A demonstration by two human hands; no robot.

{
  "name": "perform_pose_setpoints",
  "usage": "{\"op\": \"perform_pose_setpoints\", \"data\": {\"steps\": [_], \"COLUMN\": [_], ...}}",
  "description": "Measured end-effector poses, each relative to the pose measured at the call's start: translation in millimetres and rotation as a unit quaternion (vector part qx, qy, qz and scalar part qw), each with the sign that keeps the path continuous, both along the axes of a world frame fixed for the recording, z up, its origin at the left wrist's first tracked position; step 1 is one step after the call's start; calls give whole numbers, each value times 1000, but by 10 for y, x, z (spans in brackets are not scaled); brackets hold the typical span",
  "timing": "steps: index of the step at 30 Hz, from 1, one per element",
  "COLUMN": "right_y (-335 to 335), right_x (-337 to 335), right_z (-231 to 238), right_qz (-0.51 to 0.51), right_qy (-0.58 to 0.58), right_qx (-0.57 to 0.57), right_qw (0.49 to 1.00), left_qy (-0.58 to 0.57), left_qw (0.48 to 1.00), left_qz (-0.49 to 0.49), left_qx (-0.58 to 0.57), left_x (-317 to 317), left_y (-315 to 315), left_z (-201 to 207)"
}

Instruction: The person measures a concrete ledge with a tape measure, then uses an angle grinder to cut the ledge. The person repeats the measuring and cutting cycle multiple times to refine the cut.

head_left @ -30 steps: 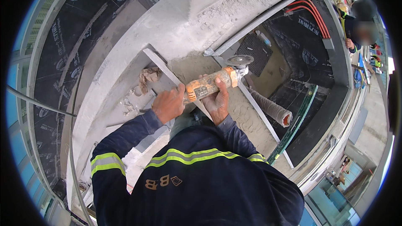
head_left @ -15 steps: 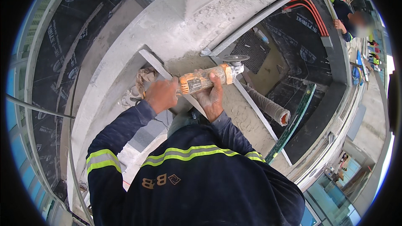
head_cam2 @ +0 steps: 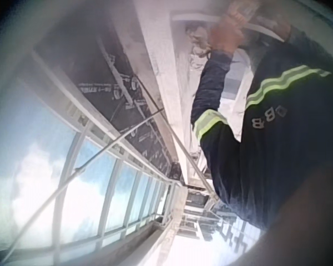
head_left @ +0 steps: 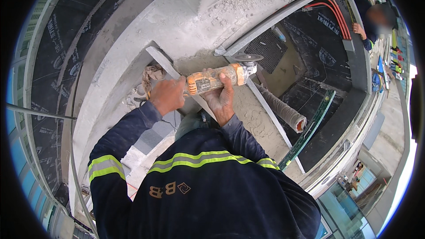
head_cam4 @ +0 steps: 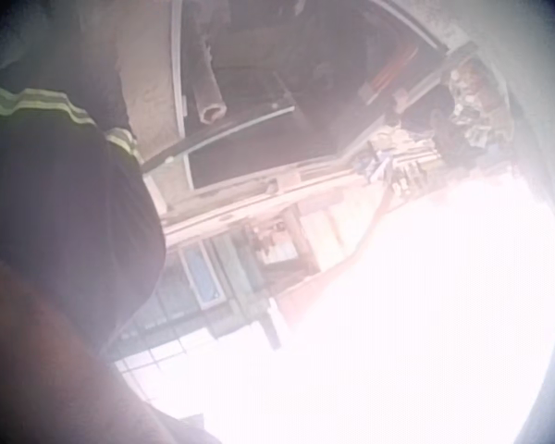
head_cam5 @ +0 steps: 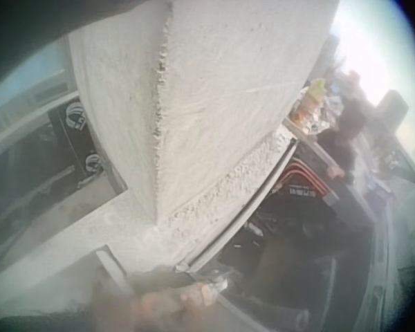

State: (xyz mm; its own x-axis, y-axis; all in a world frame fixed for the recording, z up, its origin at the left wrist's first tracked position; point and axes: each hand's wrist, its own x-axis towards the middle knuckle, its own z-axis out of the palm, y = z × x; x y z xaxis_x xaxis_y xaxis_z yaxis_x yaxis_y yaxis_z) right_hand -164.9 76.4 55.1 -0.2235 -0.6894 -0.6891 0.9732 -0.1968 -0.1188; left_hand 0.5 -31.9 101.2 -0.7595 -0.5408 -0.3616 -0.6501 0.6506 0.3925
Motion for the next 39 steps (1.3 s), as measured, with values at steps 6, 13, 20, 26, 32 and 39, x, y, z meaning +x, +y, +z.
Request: {"op": "perform_pose_setpoints", "data": {"steps": [6,13,20,26,32,39], "right_y": [-14,-10,-25,-15,-37,-53], "right_x": [-7,34,52,82,108,125], "right_z": [-15,-9,16,-29,19,129], "right_qz": [10,3,0,-1,-2,5], "right_qy": [-6,13,10,18,9,-18], "right_qx": [-9,6,14,13,8,0], "right_qw": [1000,1000,1000,1000,1000,1000], "left_qy": [-7,-18,-15,-11,-23,-44], "left_qw": [1000,999,999,999,998,998], "left_qz": [9,18,27,28,30,14], "left_qx": [15,38,33,38,42,46], "left_x": [2,25,38,59,71,122], "left_y": [-21,-9,4,-5,-15,-21], "left_z": [-9,11,49,75,130,110]}}
